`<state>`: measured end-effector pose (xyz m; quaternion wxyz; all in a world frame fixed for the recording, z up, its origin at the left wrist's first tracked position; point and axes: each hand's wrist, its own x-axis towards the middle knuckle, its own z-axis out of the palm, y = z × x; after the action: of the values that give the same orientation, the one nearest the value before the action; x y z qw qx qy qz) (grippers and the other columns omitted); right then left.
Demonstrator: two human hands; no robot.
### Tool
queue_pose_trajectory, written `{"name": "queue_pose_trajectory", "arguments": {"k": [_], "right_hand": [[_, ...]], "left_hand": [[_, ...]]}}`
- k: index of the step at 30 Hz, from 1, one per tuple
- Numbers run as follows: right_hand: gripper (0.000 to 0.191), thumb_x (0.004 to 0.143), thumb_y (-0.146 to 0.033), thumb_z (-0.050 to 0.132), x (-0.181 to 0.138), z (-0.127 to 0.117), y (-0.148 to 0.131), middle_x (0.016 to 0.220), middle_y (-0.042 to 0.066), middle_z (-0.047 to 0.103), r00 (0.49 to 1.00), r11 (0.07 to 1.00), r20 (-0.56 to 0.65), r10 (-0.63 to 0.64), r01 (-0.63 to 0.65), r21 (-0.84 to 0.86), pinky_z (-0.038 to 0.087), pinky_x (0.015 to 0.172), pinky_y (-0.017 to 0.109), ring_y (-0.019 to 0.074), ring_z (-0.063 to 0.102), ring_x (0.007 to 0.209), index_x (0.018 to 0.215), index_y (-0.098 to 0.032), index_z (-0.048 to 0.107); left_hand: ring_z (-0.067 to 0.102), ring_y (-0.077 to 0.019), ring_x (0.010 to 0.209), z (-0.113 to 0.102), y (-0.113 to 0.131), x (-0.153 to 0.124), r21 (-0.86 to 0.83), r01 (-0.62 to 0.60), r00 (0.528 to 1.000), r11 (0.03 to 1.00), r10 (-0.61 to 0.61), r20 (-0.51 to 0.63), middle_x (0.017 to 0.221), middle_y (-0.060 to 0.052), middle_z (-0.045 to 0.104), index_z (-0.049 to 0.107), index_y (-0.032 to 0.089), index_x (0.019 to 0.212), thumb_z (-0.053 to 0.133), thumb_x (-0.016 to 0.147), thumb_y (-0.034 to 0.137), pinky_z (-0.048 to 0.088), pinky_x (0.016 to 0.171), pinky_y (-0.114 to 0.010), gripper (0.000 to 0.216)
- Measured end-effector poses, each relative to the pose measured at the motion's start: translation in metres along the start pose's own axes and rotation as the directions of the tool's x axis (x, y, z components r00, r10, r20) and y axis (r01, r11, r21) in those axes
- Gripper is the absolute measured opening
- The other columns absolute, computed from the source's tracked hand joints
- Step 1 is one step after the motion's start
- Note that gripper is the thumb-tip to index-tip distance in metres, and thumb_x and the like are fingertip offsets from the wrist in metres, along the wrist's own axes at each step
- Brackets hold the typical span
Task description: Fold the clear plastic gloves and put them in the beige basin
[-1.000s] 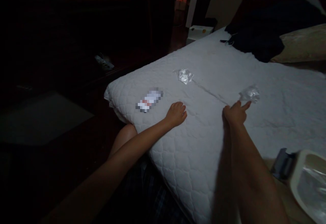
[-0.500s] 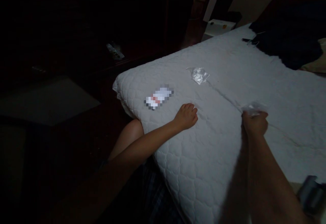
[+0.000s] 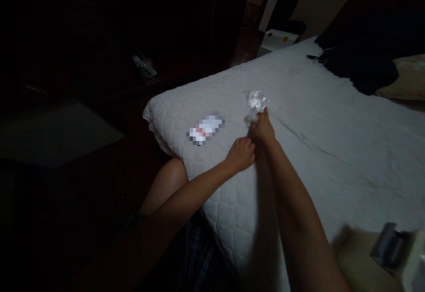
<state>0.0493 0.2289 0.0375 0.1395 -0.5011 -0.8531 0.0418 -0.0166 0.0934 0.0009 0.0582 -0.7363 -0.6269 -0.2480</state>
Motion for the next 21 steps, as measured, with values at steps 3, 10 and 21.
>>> {"name": "queue_pose_trajectory", "arguments": {"k": [3, 10, 21], "right_hand": [[0.067, 0.080, -0.038, 0.039, 0.021, 0.011, -0.017, 0.145, 0.022, 0.013, 0.996, 0.998, 0.063, 0.056, -0.055, -0.022, 0.037, 0.088, 0.046, 0.0331, 0.043, 0.114, 0.136, -0.006, 0.023], [0.073, 0.083, -0.054, 0.028, 0.038, 0.016, -0.011, 0.126, 0.025, 0.044, 0.960, 0.980, 0.209, 0.184, -0.165, -0.107, 0.035, 0.089, 0.047, 0.0345, 0.045, 0.111, 0.136, -0.004, 0.026], [0.038, 0.076, -0.035, 0.045, 0.007, 0.000, -0.018, 0.124, 0.022, 0.044, 0.991, 0.987, -0.088, -0.101, 0.089, -0.135, 0.040, 0.085, 0.038, 0.0296, 0.048, 0.106, 0.092, -0.007, 0.064]], "left_hand": [[0.048, -0.0256, 0.103, 0.000, 0.000, -0.004, 0.034, -0.016, 1.000, 0.999, 0.016, 0.005, 0.100, -0.014, 0.057, 0.059, 0.009, 0.093, 0.043, 0.080, 0.021, 0.033, 0.090, -0.038, 0.023], [0.041, -0.0263, 0.118, 0.001, -0.001, -0.013, 0.119, -0.067, 0.998, 0.991, 0.064, 0.029, 0.120, -0.015, 0.053, 0.056, 0.008, 0.110, 0.036, 0.084, 0.022, 0.028, 0.098, -0.040, 0.036], [0.039, -0.0269, 0.120, 0.000, 0.002, -0.014, 0.121, -0.046, 0.998, 0.992, 0.041, 0.037, 0.123, -0.017, 0.050, 0.053, 0.006, 0.113, 0.035, 0.085, 0.024, 0.027, 0.099, -0.042, 0.038]]}}
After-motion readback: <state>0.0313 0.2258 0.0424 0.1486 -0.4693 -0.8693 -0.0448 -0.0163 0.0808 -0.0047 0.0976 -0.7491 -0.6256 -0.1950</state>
